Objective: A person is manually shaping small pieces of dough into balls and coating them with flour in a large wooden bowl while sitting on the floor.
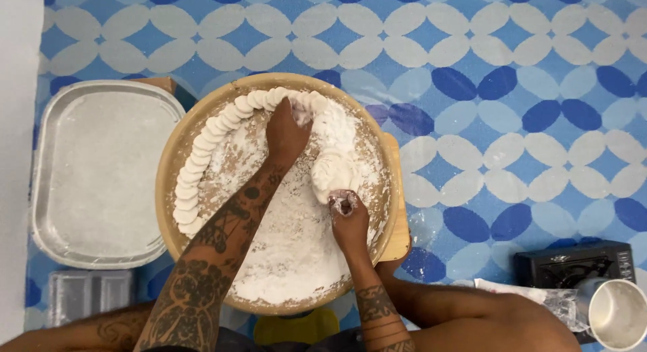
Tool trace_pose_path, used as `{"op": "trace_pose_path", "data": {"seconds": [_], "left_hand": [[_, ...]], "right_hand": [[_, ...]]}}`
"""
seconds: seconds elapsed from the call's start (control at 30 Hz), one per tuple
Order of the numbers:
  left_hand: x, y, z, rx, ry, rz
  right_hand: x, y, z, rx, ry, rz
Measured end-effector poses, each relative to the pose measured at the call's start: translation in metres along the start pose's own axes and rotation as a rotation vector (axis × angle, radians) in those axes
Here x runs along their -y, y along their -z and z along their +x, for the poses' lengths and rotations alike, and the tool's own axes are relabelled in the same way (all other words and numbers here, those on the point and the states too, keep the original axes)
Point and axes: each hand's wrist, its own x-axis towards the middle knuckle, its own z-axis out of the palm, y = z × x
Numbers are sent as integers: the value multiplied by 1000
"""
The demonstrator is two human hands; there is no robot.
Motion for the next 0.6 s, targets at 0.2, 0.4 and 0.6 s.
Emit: {"op": "trace_pose_path", "data": {"seconds": [0.2, 0.4, 0.6], "left_hand": [[36, 4, -99, 161, -394, -149], [53, -7, -119, 186, -468, -3], [22, 25, -132, 163, -421, -48]], "right_hand": [[5, -6, 5, 3, -66, -68], [24, 5, -11, 63, 19, -66], [51, 19, -28, 109, -45, -68]]}}
